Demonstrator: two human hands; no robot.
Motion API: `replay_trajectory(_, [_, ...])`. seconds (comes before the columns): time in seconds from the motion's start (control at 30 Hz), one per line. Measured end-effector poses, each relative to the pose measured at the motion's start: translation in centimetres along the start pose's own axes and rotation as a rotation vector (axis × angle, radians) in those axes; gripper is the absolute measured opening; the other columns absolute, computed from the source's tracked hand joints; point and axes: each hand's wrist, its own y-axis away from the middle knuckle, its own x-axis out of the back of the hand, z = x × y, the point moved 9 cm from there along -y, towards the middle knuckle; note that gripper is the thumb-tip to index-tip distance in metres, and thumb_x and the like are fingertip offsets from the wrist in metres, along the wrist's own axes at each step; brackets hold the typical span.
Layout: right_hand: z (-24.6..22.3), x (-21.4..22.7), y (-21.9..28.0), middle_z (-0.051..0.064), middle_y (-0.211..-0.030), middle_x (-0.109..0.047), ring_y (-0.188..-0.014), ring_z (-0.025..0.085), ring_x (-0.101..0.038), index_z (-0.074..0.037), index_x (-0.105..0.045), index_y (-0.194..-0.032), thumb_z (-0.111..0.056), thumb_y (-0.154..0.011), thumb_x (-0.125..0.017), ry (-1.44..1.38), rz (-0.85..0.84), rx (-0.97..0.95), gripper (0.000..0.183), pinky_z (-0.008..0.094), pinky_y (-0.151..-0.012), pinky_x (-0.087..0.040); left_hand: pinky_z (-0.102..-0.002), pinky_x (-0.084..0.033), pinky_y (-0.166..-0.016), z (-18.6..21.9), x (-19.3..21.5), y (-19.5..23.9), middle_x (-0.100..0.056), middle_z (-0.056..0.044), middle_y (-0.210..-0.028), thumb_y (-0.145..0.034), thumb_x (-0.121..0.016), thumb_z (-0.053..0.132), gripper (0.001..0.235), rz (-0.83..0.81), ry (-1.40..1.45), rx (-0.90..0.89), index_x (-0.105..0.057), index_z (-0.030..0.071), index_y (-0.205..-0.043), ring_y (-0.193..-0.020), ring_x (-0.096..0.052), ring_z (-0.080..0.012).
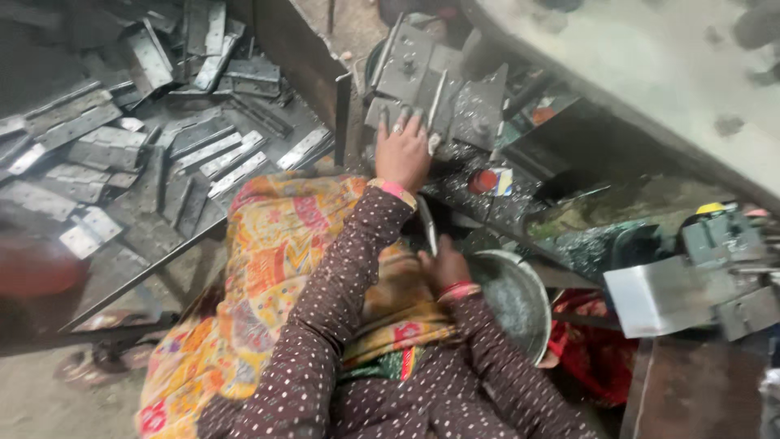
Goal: The person uses a press machine to process metal brackets. They pick up individual brackets, place them into the machine die, and then set the processed parts aside.
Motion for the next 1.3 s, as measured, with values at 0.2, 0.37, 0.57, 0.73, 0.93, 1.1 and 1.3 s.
replay_trajectory(0.2, [-2.5, 3.8, -2.3, 0.032, -0.094, -0.070, -0.090, 0.053, -0.067, -0.002, -0.052, -0.110, -0.044, -0.080, -0.083, 0.029, -0.121, 0.074, 0.061, 0.057, -0.073, -0.054, -0.057, -0.039, -0.112, 3.0, 5.1, 7.5, -0.063, -0.017, -0.136, -0.086, -0.058, 0.028, 0.046, -0.163, 0.856, 0.301, -0.066, 0.006, -0.125, -0.129, -0.058, -0.0353])
replay_trajectory(0.37, [-3.9, 5.6, -5.2, 0.031, -0.096, -0.071, -0.092, 0.050, -0.068, -0.001, -0.056, -0.110, -0.048, -0.077, -0.083, 0.076, -0.130, 0.172, 0.064, 0.055, -0.075, -0.055, -0.056, -0.041, -0.108, 8.4, 6.1, 7.3, -0.062, -0.019, -0.135, -0.078, -0.063, 0.034, 0.056, -0.277, 0.622, 0.126, -0.062, 0.008, -0.127, -0.125, -0.058, -0.0378])
replay_trajectory(0.57, [-3.2, 5.0, -4.8, 0.029, -0.098, -0.071, -0.095, 0.048, -0.070, 0.000, -0.060, -0.110, -0.054, -0.075, -0.084, 0.130, -0.165, 0.157, 0.068, 0.052, -0.079, -0.056, -0.057, -0.025, -0.122, 5.9, 5.8, 4.7, -0.057, -0.023, -0.145, -0.102, -0.062, 0.035, 0.040, 0.103, -0.060, -0.136, -0.069, 0.000, -0.122, -0.140, -0.045, -0.0394])
replay_trajectory(0.73, [-4.0, 6.4, -3.6, 0.028, -0.097, -0.072, -0.094, 0.047, -0.070, 0.001, -0.059, -0.112, -0.063, -0.075, -0.082, 0.212, -0.155, 0.060, 0.077, 0.053, -0.081, -0.057, -0.058, -0.025, -0.121, 2.2, -0.4, 1.3, -0.060, -0.014, -0.141, -0.096, -0.054, 0.025, 0.037, -0.003, -0.239, -0.078, -0.071, 0.003, -0.119, -0.143, -0.047, -0.0334])
replay_trajectory(0.93, [-2.7, 5.1, -3.7, 0.028, -0.091, -0.072, -0.088, 0.049, -0.069, -0.001, -0.057, -0.105, -0.062, -0.075, -0.082, 0.154, -0.111, 0.075, 0.072, 0.055, -0.075, -0.055, -0.060, -0.029, -0.117, 1.6, -3.5, -1.2, -0.060, -0.015, -0.141, -0.097, -0.053, 0.022, 0.033, -0.078, -0.155, -0.061, -0.073, 0.002, -0.115, -0.139, -0.049, -0.0333])
replay_trajectory(1.1, [-0.8, 2.2, -1.6, 0.028, -0.091, -0.072, -0.091, 0.049, -0.069, -0.004, -0.056, -0.106, -0.059, -0.083, -0.080, 0.006, -0.048, 0.019, 0.064, 0.057, -0.075, -0.054, -0.059, -0.034, -0.112, 1.6, -2.6, -1.1, -0.064, -0.014, -0.134, -0.089, -0.055, 0.018, 0.032, 0.026, -0.231, -0.117, -0.074, 0.004, -0.111, -0.134, -0.054, -0.0316])
replay_trajectory(1.3, [-2.7, 4.2, -3.7, 0.028, -0.091, -0.071, -0.089, 0.049, -0.069, 0.000, -0.052, -0.110, -0.056, -0.073, -0.086, 0.171, -0.183, 0.065, 0.076, 0.055, -0.076, -0.055, -0.058, -0.036, -0.112, 1.4, -2.9, -1.4, -0.067, -0.013, -0.131, -0.091, -0.055, 0.017, 0.025, 0.037, -0.198, -0.127, -0.076, 0.006, -0.101, -0.133, -0.056, -0.0321])
